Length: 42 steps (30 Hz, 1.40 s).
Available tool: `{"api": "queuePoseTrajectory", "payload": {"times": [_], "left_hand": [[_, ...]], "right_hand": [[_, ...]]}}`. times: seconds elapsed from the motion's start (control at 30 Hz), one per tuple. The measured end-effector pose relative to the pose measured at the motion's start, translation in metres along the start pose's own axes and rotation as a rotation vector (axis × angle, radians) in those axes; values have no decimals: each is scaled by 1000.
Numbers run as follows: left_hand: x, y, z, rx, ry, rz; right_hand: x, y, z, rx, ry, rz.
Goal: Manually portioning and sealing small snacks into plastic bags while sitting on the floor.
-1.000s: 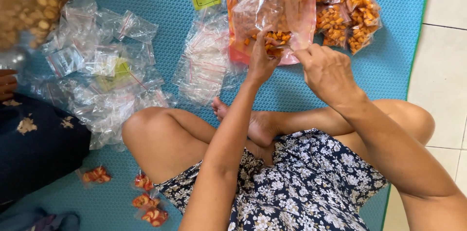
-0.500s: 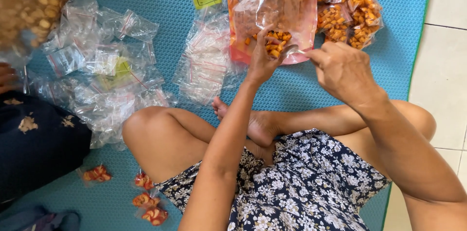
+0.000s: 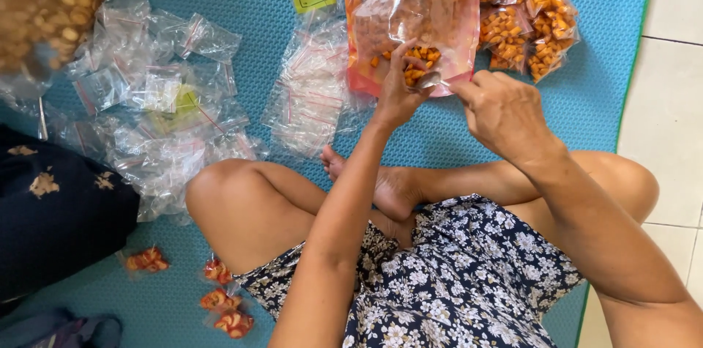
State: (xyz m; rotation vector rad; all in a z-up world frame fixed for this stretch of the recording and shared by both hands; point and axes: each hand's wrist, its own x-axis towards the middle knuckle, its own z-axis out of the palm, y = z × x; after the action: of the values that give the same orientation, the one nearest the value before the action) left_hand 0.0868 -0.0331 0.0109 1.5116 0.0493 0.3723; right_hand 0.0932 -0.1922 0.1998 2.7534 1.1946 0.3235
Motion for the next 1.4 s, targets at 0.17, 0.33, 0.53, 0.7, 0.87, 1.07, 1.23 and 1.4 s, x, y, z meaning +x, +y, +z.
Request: {"api": "queuePoseTrajectory", "payload": {"times": [0.17,0.33,0.53,0.7,0.87,1.07,1.23,1.4], "left_hand": [[-10,6,-18,-20,13,-78],[-29,12,-39,71,96,-127],[-44,7,-57,50,204,-102],[-43,5,-57,132,236,-41],[-48,3,-61,118,247,-31],[-43,1,-57,127,219,-13],[-37,-10,-44,184,193,25],[-28,8,-31,260,128,65]], "right_hand": [[-3,12,1,113,-99,125],[-14,24,108,76,-201,250],[-5,-7,204,354,-443,469],[27,-44,229,808,-200,491],[49,-59,248,1102,-171,598],[31,-38,211,1368,-170,713],[0,1,158,1328,-216,654],[-10,27,84,1163,-326,551]]}}
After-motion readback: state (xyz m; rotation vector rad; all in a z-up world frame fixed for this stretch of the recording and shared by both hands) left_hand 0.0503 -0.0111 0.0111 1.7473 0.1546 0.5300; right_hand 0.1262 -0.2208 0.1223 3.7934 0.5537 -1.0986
